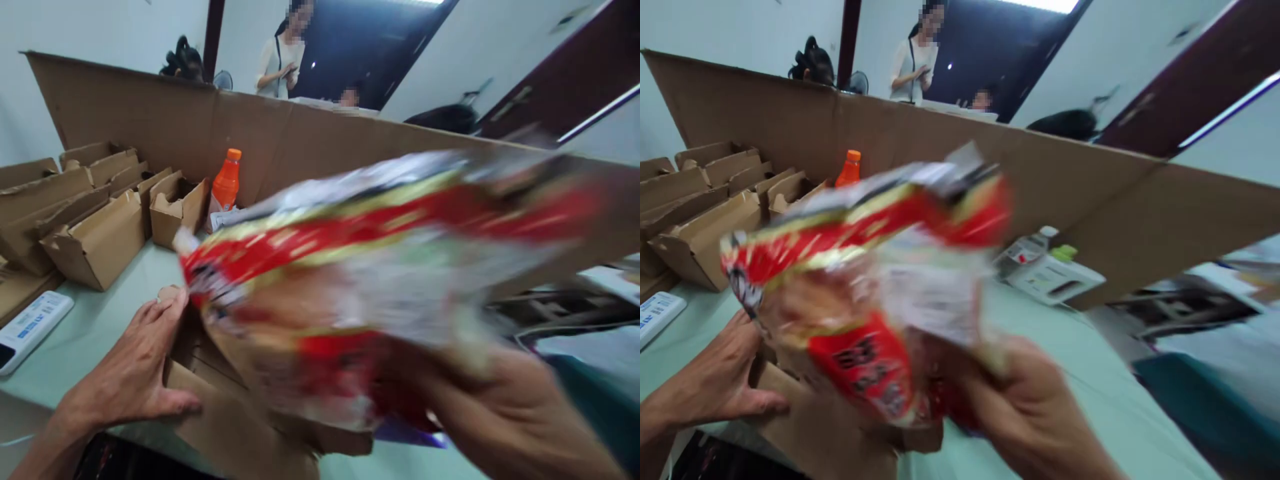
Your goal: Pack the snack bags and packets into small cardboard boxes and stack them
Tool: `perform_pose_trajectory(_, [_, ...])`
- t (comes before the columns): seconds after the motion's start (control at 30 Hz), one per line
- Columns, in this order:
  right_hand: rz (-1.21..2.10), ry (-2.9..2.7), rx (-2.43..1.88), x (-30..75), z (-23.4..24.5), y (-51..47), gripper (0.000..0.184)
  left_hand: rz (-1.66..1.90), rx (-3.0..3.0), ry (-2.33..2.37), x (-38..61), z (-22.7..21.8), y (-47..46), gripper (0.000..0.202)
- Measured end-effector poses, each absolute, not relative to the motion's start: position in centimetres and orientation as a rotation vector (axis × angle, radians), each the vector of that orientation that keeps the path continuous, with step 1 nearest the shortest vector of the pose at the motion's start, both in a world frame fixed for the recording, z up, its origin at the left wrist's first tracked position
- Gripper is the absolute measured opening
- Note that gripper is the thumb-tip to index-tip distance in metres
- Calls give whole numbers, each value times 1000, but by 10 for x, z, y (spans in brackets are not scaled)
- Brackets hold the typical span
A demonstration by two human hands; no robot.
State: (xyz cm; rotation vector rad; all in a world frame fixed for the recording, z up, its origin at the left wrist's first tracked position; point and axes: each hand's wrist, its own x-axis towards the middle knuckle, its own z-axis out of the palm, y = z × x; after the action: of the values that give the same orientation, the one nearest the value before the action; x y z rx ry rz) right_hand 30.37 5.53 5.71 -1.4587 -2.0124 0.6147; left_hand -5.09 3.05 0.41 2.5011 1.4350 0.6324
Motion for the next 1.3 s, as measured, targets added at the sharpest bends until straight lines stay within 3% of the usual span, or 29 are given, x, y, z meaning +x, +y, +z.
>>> perform_pose_trajectory(0.13, [543, -2427, -1104, 254, 62, 59, 34, 622, 2479, 1470, -53, -3, 27, 134])
perform_pose_trajectory(0.23, [523, -2575, -1240, 239, 59, 66, 25, 586, 2451, 1528, -57, -12, 27, 141])
perform_pose_trajectory(0.4, [562, -2818, -1351, 231, 46, 78, 4, 468, 2456, 1536, -56, -12, 30, 115])
perform_pose_trajectory(0.53, [561, -2929, -1244, 225, 33, 82, 13, 403, 2509, 1504, -52, -9, 31, 82])
perform_pose_trajectory(0.63, [605, -3039, -1205, 218, 27, 85, 18, 433, 2521, 1504, -50, -10, 31, 72])
perform_pose_trajectory(0.87, [619, -3084, -1189, 208, 32, 91, 21, 551, 2545, 1460, -54, -13, 28, 72])
perform_pose_trajectory(0.97, [622, -3049, -1184, 216, 42, 86, 28, 744, 2504, 1464, -62, -15, 24, 80])
perform_pose_trajectory(1.07, [406, -2769, -1068, 232, 53, 82, 36, 1060, 2213, 1667, -67, -19, 18, 83])
perform_pose_trajectory(1.2, [4, -2578, -1170, 247, 52, 93, 26, 1294, 1738, 1686, -59, -23, 7, 70])
perform_pose_trajectory(1.3, [250, -2704, -1327, 250, 43, 105, 26, 1262, 1762, 1585, -54, -28, 1, 70])
